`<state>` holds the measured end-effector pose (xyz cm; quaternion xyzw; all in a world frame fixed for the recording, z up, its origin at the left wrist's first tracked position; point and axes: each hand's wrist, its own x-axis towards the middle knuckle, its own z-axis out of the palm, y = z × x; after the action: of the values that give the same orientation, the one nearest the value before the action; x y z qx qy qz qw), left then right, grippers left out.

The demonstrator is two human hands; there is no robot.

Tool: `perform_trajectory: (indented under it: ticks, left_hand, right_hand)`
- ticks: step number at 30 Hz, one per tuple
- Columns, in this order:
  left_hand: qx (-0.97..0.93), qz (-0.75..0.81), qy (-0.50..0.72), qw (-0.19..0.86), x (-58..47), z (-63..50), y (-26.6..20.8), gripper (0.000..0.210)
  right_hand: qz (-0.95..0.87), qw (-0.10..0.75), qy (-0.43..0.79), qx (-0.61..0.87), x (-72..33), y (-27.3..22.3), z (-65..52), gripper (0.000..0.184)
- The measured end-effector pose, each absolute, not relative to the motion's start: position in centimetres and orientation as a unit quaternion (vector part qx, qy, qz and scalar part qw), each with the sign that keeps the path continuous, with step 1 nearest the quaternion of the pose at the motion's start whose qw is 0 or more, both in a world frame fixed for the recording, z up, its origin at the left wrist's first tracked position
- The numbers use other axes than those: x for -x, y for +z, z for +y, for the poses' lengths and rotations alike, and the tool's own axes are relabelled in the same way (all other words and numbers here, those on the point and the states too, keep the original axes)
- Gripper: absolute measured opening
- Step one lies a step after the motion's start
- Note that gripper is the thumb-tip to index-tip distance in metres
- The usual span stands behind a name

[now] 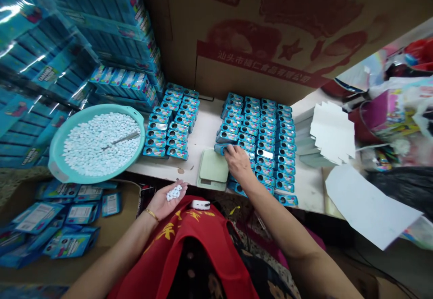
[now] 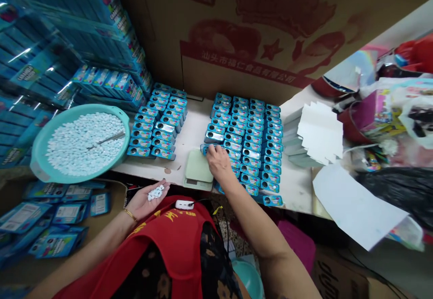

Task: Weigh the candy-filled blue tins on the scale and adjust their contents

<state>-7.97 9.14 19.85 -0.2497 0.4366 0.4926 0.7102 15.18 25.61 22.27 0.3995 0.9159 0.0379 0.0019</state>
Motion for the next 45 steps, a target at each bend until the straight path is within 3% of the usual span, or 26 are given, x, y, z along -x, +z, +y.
perform_trajectory:
  ticks: [12,30,33,39,45]
  left_hand:
    - [0.208,0.462,0.403,0.762,5.1,11.6,16.1,0.023]
    - [0.225,0.447,0.510,0.700,7.6,11.8,18.7,0.021]
    - [0.243,0.453,0.495,0.701,7.3,10.8,18.8,0.020]
    - [0.241,0.452,0.485,0.709,8.3,9.2,18.6,0.021]
    - [0.238,0.449,0.478,0.716,8.6,8.5,18.5,0.023]
  right_hand:
    - [0.910,0.005,0.019,-0.414,-15.4,21.7,24.8,0.025]
    - [0.933,0.067,-0.028,-0.352,-12.9,21.9,21.7,0.019]
    - [0.927,0.003,-0.091,-0.363,-14.0,21.4,21.5,0.020]
    - [0.832,-0.224,-0.199,-0.467,-18.6,21.3,21.9,0.024]
    - [0.788,-0.271,-0.209,-0.512,-19.9,21.0,20.9,0.020]
